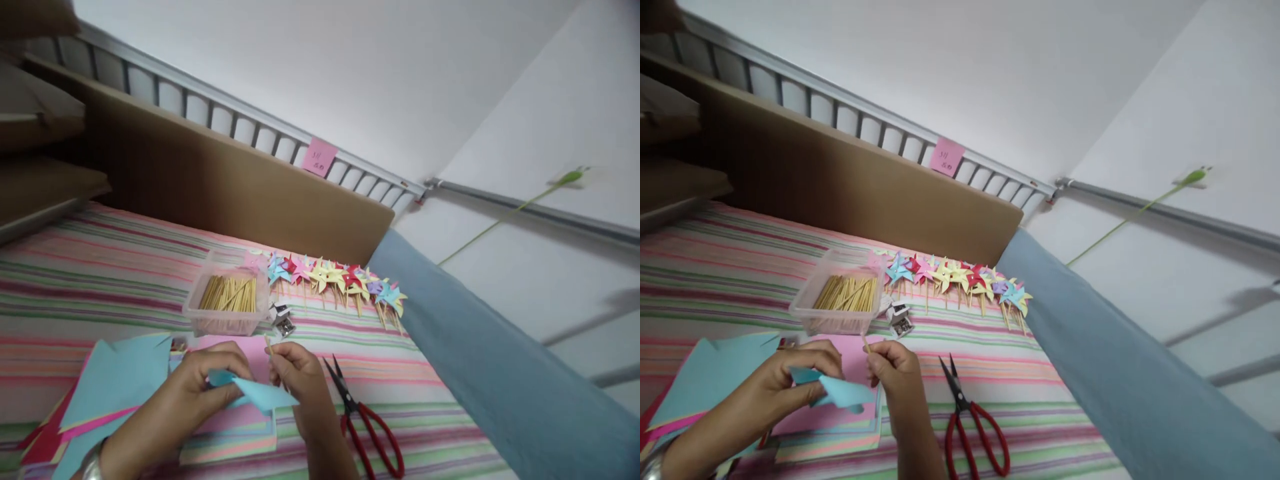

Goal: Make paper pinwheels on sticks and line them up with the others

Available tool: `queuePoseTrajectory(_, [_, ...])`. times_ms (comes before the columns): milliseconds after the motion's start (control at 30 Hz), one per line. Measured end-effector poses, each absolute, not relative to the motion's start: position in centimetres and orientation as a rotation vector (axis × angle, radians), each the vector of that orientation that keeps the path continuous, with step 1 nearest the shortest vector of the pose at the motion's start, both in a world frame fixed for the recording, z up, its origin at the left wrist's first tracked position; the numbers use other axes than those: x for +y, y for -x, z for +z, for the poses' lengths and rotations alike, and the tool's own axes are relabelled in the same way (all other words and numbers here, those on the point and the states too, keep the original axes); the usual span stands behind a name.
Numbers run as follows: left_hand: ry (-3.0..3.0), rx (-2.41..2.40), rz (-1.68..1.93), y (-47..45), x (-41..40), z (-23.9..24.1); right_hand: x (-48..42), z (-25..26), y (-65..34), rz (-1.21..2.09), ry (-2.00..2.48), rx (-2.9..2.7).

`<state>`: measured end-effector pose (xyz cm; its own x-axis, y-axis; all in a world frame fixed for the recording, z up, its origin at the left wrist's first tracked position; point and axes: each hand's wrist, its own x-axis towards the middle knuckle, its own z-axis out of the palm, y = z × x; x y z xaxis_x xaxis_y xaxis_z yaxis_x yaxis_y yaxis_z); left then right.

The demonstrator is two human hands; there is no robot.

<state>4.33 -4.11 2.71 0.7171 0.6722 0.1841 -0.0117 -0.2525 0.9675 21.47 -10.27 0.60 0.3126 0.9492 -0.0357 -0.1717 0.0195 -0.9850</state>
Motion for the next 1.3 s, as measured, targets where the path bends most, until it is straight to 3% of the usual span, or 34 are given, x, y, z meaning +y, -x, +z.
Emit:
queuePoseTrajectory(367, [-1.846,0.676,0.753,-5.5,-4.1,1.4,-10.1,-0.2,-22.3,1.223,1.124,-0.911])
queuePoseTrajectory(700, [-1.579,0.738,0.932,-5.2,-3.7,0.9,-10.1,-0.4,-21.3,1.088,1.193,-1.002])
queuePoseTrajectory(1300, [-1.828,0.752,1.061,-4.5,-3.6,0.2,-10.3,0.2,-21.0,0.778,1.311,-1.248])
